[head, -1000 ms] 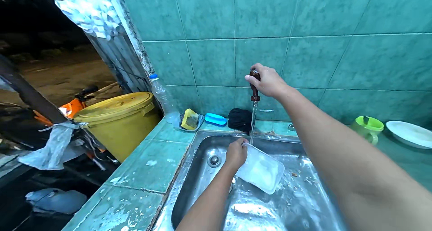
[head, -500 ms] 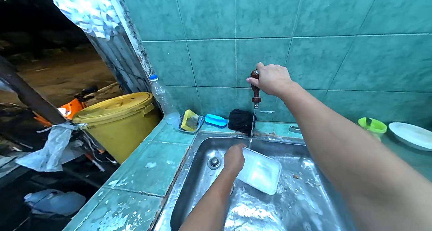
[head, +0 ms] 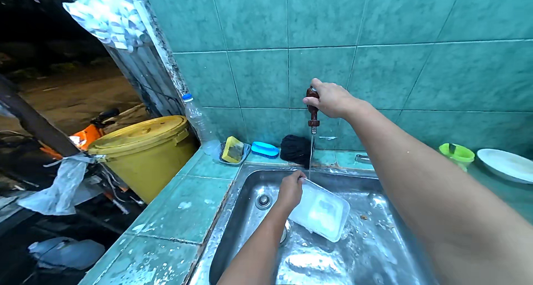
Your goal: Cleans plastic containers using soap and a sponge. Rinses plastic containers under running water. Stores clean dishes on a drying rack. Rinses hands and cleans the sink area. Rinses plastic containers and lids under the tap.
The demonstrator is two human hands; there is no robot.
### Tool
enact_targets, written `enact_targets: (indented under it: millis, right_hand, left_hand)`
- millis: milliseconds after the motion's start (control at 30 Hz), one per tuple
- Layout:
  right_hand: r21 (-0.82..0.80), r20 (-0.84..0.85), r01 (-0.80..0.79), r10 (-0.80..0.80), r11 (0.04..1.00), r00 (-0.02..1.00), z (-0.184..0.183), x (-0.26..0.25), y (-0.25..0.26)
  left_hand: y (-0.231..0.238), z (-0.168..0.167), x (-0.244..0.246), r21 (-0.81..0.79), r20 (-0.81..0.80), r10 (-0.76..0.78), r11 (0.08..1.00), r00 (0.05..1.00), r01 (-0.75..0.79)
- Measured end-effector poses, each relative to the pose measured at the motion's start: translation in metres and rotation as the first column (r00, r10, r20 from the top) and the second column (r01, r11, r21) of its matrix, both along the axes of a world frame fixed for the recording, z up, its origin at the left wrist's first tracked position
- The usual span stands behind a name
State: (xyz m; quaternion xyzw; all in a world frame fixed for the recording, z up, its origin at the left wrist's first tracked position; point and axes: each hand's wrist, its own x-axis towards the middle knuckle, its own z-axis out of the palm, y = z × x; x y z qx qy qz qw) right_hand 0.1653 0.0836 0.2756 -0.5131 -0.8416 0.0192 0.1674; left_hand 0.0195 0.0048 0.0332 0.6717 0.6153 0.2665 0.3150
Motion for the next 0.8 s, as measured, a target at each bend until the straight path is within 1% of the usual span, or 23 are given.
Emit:
enact_targets:
  millis: [67,200,333,367,433,500,533,567,600,633,700,733,800]
  right_hand:
    - [-0.010,0.003,-0.033,0.033,0.999,0.999,0.001,0.002,0.002]
    - [-0.022,0.007,-0.046,0.046,0.999,0.999,0.003,0.002,0.003]
    - [0.019,-0.041,-0.020,0.021,1.000,0.999,-0.005,0.005,0.003]
    - [0.044,-0.097,-0.021,0.025,0.999,0.995,-0.010,0.006,0.002]
    - [0.080,-0.260,-0.032,0.052,0.996,0.964,-0.027,0.009,-0.004]
    - [0.130,-0.448,-0.010,0.067,0.992,0.891,-0.058,0.014,-0.020]
    - [0.126,-0.498,0.004,0.059,0.992,0.865,-0.078,0.019,-0.032]
    - [0.065,-0.505,-0.003,0.035,0.998,0.863,-0.099,0.025,-0.045]
    - [-0.051,-0.467,-0.033,0.006,0.998,0.884,-0.120,0.033,-0.058]
    - [-0.199,-0.407,-0.073,-0.015,0.977,0.913,-0.141,0.040,-0.071]
    - [-0.458,-0.260,-0.090,-0.037,0.884,0.965,-0.175,0.049,-0.083]
    - [-0.514,-0.230,-0.082,-0.045,0.854,0.972,-0.187,0.050,-0.087]
    - [-0.503,-0.260,-0.072,-0.072,0.861,0.963,-0.198,0.047,-0.089]
  left_hand:
    - [0.002,-0.003,0.000,-0.006,0.001,-0.006,1.000,1.000,0.006]
    - [0.001,0.001,0.000,-0.020,-0.059,-0.018,1.000,0.998,0.016]
    - [-0.001,0.009,-0.002,0.022,-0.131,-0.089,0.995,0.987,0.093]
    - [-0.002,0.012,-0.002,0.042,-0.149,-0.108,0.992,0.983,0.116]
    - [-0.005,0.019,-0.003,0.067,-0.184,-0.136,0.986,0.973,0.150]
    - [-0.009,0.026,-0.003,0.107,-0.200,-0.147,0.980,0.969,0.171]
    - [-0.011,0.031,-0.002,0.121,-0.202,-0.145,0.978,0.969,0.172]
    - [-0.014,0.036,-0.001,0.130,-0.205,-0.141,0.977,0.968,0.170]
    - [-0.016,0.040,0.000,0.146,-0.208,-0.136,0.975,0.969,0.168]
    - [-0.018,0.045,0.001,0.167,-0.208,-0.130,0.972,0.969,0.166]
    - [-0.023,0.058,0.003,0.215,-0.222,-0.117,0.963,0.968,0.165]
    - [-0.025,0.064,0.004,0.243,-0.239,-0.105,0.956,0.965,0.164]
    - [-0.025,0.073,0.004,0.277,-0.260,-0.090,0.947,0.961,0.164]
